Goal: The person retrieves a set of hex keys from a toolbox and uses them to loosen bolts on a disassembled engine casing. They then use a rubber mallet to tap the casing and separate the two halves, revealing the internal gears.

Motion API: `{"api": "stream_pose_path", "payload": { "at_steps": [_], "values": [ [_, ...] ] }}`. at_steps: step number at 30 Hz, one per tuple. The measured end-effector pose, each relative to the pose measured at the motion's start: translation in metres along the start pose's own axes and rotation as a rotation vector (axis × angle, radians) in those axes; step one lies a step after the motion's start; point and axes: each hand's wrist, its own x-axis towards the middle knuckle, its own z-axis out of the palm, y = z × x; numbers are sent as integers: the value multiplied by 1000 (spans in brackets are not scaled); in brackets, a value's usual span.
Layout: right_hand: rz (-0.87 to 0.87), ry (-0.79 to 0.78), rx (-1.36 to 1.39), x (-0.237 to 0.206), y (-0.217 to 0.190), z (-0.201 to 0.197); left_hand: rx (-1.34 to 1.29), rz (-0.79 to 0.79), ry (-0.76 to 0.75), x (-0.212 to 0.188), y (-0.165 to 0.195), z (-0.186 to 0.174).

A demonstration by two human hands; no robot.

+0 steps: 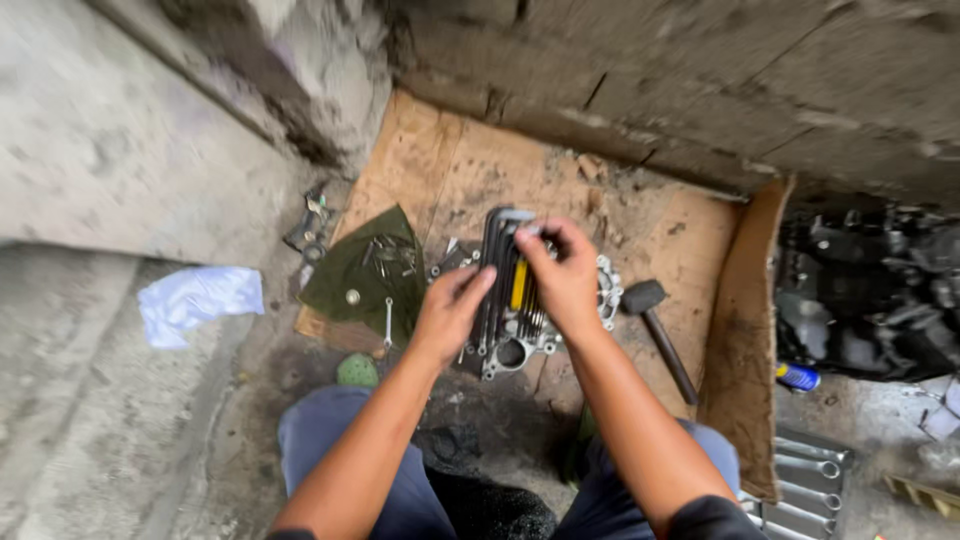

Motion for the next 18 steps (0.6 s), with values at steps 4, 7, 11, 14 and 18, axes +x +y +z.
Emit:
{"api": "stream_pose_path", "payload": {
  "at_steps": [4, 7, 11, 14, 18],
  "values": [
    [-19, 55, 83, -18, 59, 23, -207, -11, 12, -3, -49, -12],
    [-46, 52, 190, -34, 61, 35, -69, 19, 80, -28, -44, -20],
    [-188, 102, 281, -48, 44, 43, -113, 172, 94, -46, -24, -18],
    [-204, 76, 171, -54, 38, 38, -296, 107, 101, -61, -21, -10],
    [-239, 65, 162, -59, 29, 25, -246, 150, 126, -72, -24, 1]
  ]
}}
